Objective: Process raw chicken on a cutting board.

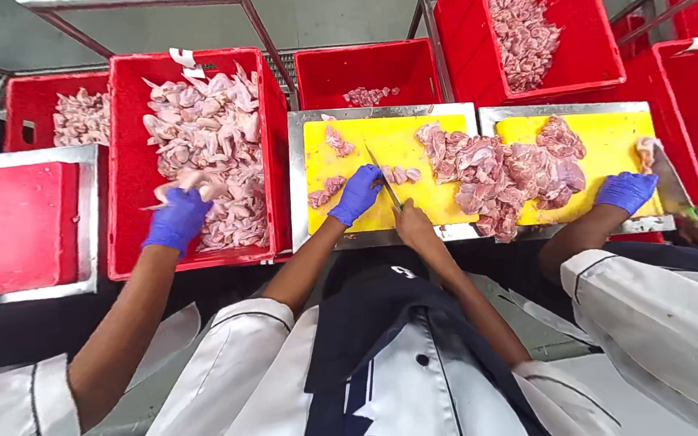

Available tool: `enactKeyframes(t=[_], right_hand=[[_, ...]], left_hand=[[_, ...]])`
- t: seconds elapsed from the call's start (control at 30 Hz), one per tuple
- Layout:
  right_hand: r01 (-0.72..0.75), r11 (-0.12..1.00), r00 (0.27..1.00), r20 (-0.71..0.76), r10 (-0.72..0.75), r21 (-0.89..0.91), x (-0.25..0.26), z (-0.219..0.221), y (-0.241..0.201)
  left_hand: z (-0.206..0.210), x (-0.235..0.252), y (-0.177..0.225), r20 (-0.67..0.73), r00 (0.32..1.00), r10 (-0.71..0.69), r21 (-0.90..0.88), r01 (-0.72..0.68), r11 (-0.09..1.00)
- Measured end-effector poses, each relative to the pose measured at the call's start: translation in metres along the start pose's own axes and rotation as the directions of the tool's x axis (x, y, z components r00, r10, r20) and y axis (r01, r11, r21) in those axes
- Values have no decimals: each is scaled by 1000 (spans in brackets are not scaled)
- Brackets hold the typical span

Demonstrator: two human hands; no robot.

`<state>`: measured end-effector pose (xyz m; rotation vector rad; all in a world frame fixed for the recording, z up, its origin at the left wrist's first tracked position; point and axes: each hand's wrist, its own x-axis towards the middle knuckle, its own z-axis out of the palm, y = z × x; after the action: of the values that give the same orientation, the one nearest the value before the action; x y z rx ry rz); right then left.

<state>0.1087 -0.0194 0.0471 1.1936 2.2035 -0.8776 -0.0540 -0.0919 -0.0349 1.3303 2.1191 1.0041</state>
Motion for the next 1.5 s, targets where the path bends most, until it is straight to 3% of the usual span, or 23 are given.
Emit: enactKeyframes(t=[0.13, 0.23, 0.4, 0.47, 0.57, 0.6, 0.67, 0.77, 0.9, 1.0, 1.07, 1.1, 1.13, 1.17, 1.2, 1.23, 1.27, 1.3, 1.33, 1.37, 1.4, 1.5], right_hand=[[14, 1000, 1000, -27, -14, -12, 21, -4, -22], [-30, 1000, 999, 13, 30, 5, -13, 5, 17], [-19, 991, 994, 108, 5, 131, -48, 16, 94], [5, 979, 1000, 27, -11, 204, -59, 17, 109], [7, 915, 985, -159, 63, 404, -81, 26, 127], [-16, 900, 978, -178, 104, 436, -85, 29, 133], [-60, 890, 973, -172, 152, 452, -90, 33, 144], [-102, 902, 980, -111, 163, 419, -91, 36, 155], [-131, 922, 988, -29, 152, 365, -86, 28, 172], [-134, 925, 991, 23, 134, 356, -86, 23, 187], [-121, 924, 993, 36, 116, 363, -86, 24, 193], [-113, 922, 994, 40, 106, 370, -85, 24, 196], [-103, 919, 995, 42, 94, 381, -84, 24, 198], [-95, 916, 995, 47, 83, 390, -83, 24, 200], [-88, 914, 996, 55, 72, 396, -82, 24, 202], [-74, 914, 997, 58, 55, 400, -80, 22, 204], [-56, 917, 998, 59, 36, 394, -78, 21, 206], [-39, 922, 998, 60, 18, 385, -75, 19, 208], [-30, 928, 998, 66, 6, 372, -73, 16, 208], [-30, 934, 997, 77, 3, 357, -72, 12, 210], [-28, 939, 997, 80, 1, 343, -71, 9, 213], [-30, 945, 996, 86, 2, 325, -68, 5, 215]], left_hand=[[3, -2, 1, -48, 999, -12, 20, 13, 1000], [8, 0, 5, -147, 984, -104, 7, 106, 994], [6, 14, 22, -256, 887, -385, 91, 419, 904], [-3, 16, 29, -283, 853, -438, 178, 495, 850], [-6, 6, 27, -310, 904, -296, 250, 378, 891], [-1, 5, 31, -278, 931, -238, 258, 311, 915], [14, 11, 52, -124, 956, -265, 233, 288, 929], [50, 41, 81, 14, 945, -326, 221, 315, 923], [73, 59, 108, 238, 935, -264, 328, 178, 928], [64, 45, 117, 530, 825, -195, 335, 7, 942], [49, 43, 127, 768, 625, -136, 274, -130, 953], [43, 50, 137, 858, 505, -96, 204, -164, 965], [38, 63, 147, 902, 430, -24, 101, -156, 983], [33, 80, 158, 894, 442, 79, -42, -92, 995], [32, 100, 168, 810, 561, 172, -208, 0, 978], [33, 124, 178, 656, 731, 190, -361, 83, 929], [41, 148, 185, 432, 894, 121, -508, 131, 851], [48, 169, 191, 188, 982, -3, -633, 124, 764], [54, 185, 193, 5, 993, -119, -711, 87, 697], [56, 190, 191, -73, 983, -171, -728, 65, 683], [55, 184, 184, -82, 984, -159, -674, 63, 736], [47, 130, 136, -37, 996, -82, -199, 73, 977]])
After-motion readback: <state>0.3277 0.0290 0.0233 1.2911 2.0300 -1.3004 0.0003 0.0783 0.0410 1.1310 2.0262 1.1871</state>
